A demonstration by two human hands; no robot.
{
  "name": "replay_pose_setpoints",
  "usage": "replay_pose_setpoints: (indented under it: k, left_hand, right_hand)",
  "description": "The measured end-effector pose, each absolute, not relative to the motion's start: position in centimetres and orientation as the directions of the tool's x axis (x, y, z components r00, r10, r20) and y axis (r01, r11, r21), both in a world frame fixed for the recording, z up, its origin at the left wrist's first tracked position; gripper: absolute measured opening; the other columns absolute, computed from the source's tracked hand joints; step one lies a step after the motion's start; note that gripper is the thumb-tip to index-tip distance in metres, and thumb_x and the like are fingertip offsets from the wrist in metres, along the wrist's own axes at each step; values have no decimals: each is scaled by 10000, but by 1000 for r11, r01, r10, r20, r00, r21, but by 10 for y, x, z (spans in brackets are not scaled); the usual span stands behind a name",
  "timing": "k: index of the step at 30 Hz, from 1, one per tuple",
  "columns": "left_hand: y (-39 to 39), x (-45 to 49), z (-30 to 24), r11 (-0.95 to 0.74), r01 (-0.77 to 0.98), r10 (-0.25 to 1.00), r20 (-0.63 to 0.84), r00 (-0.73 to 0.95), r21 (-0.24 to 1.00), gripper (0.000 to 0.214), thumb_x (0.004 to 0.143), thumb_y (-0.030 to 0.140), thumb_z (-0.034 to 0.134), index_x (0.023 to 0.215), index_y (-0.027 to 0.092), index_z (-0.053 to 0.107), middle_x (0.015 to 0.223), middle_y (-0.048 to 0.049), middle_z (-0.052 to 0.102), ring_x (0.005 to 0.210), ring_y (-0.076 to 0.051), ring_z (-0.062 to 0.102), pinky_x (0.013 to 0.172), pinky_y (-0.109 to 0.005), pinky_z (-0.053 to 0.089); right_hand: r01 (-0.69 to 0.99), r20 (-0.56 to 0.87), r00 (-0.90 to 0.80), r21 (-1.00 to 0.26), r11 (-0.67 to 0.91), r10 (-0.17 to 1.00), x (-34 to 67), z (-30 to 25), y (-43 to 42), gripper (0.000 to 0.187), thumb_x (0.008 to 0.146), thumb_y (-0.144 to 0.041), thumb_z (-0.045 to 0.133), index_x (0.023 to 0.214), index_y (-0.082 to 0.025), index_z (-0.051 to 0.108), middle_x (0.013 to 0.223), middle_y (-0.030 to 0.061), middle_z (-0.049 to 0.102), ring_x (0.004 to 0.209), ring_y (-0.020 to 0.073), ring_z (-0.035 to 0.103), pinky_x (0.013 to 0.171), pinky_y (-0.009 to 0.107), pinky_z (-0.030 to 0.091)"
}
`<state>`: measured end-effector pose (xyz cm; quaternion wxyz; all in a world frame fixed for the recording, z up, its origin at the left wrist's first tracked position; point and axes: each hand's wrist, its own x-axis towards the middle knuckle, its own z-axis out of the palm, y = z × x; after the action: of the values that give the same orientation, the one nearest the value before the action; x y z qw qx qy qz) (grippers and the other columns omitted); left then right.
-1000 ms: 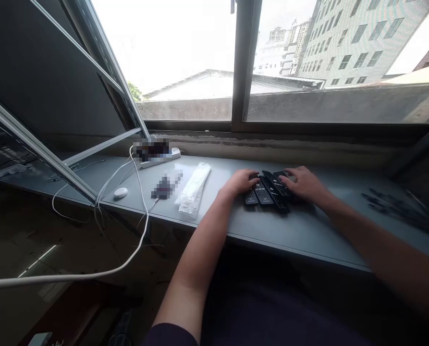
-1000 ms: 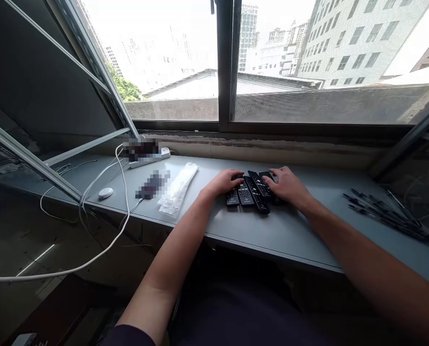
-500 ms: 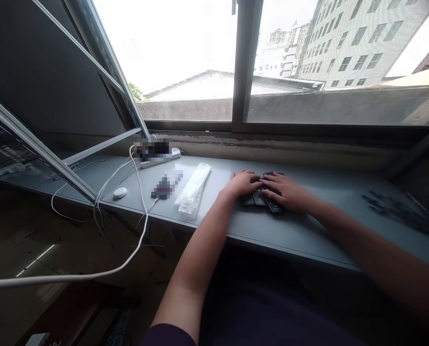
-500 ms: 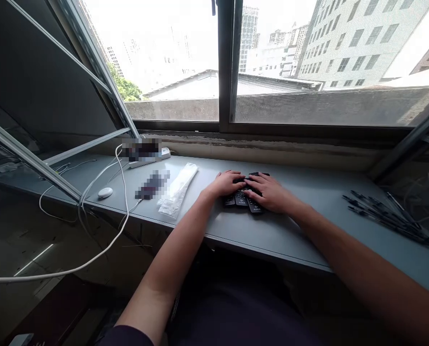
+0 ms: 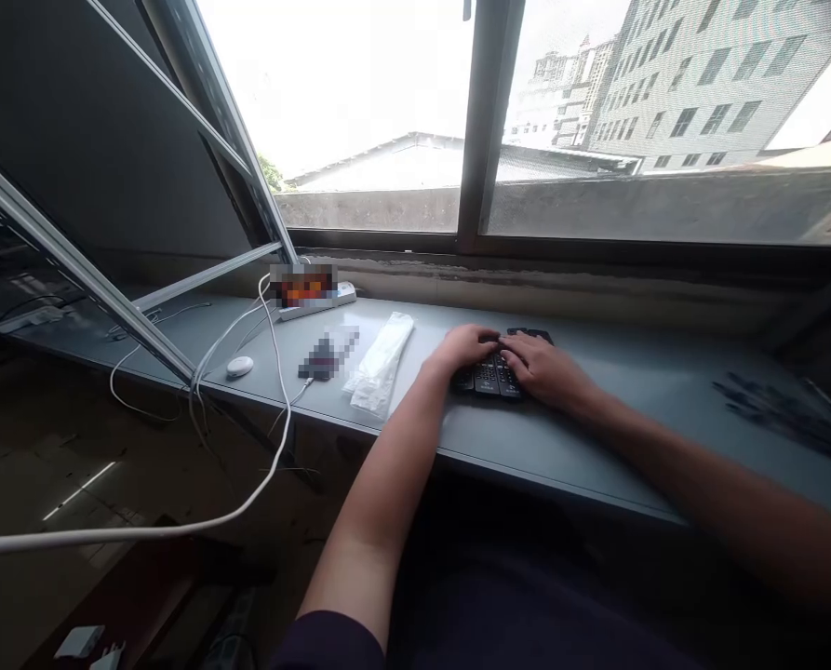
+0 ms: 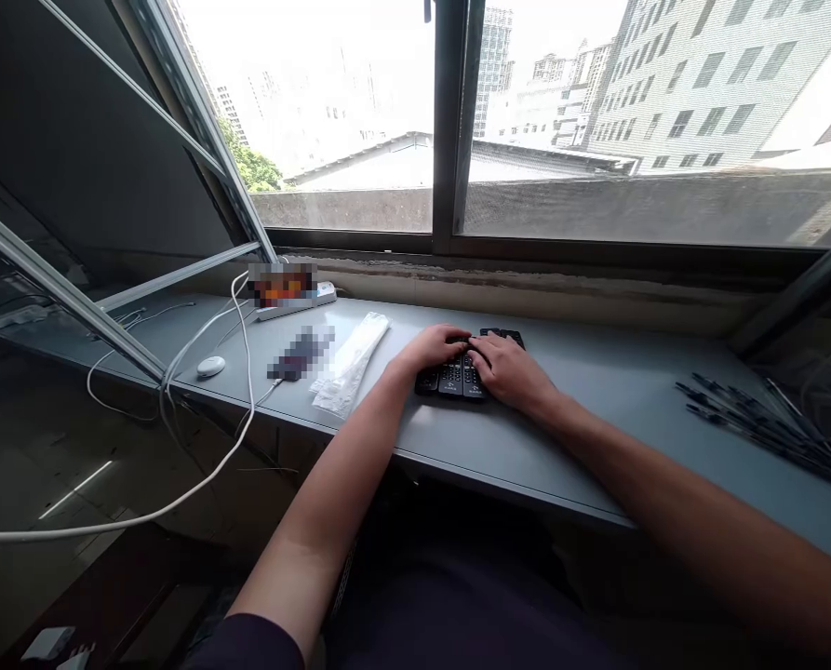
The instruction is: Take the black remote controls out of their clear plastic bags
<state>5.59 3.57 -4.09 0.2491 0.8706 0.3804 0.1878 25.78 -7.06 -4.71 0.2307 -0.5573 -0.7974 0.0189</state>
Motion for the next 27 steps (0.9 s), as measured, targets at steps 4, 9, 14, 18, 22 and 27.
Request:
replay_pose_setpoints:
  k: [4, 9, 14, 18, 22, 27]
  left_hand:
    - [38, 54, -44, -532, 548, 788, 140, 599, 646, 522, 1050, 375, 701, 1555, 249, 737, 1586, -48, 730, 1482, -221, 678, 1252, -277, 485]
    - [35, 53, -44, -582, 563, 769, 172, 615, 586, 491, 1059, 405, 674, 1510, 239, 775, 1559, -66, 748, 1477, -260, 682, 1264, -318, 486]
    - [34, 53, -43, -633, 573, 740, 188, 646, 521, 443, 1066, 377, 637, 1450, 252, 818, 1493, -60, 788, 1410, -251, 718, 1224, -290, 508]
    - [35, 54, -44, -624, 582, 749, 187, 636, 522, 438, 1081, 366, 613, 1444, 241, 822, 1488, -67, 790, 1397, -256, 723, 1221, -302, 512]
    - [37, 55, -47, -620, 574, 751, 191, 633, 535, 423, 1080, 346, 617, 1432, 247, 829, 1478, -60, 796, 1396, -246, 723, 1223, -293, 508]
    - [41, 55, -50, -600, 578, 767, 192, 613, 552, 409, 1079, 361, 637, 1427, 272, 833, 1469, -43, 802, 1390, -232, 726, 1223, -277, 505]
  right_hand:
    - [888, 360, -218, -313, 337, 907, 254, -35, -85, 623, 1183, -566, 384, 1560, -197, 715, 1547, 208, 733, 1407, 459, 689, 1163, 641, 555]
    - [890, 325, -308, -235, 391, 894, 256, -34, -98, 681, 1139, -701, 473, 1581, -241, 711, 1553, 186, 734, 1447, 463, 662, 1191, 628, 540]
    - [888, 339, -405, -73, 453, 849, 258, -41, -101, 798, 1122, -767, 468, 1624, -188, 689, 1646, 213, 662, 1528, 472, 600, 1275, 648, 478]
    - [888, 341, -437, 12, 460, 833, 255, -44, -102, 819, 1135, -759, 439, 1618, -149, 693, 1636, 238, 662, 1513, 476, 613, 1274, 634, 485]
    - [885, 351, -450, 49, 464, 821, 253, -47, -104, 927, 1080, -848, 477, 1648, -138, 656, 1637, 256, 651, 1507, 493, 610, 1272, 640, 481]
    - [886, 356, -451, 69, 459, 818, 252, -51, -102, 956, 1090, -866, 414, 1648, -126, 648, 1631, 267, 652, 1509, 491, 607, 1266, 641, 488]
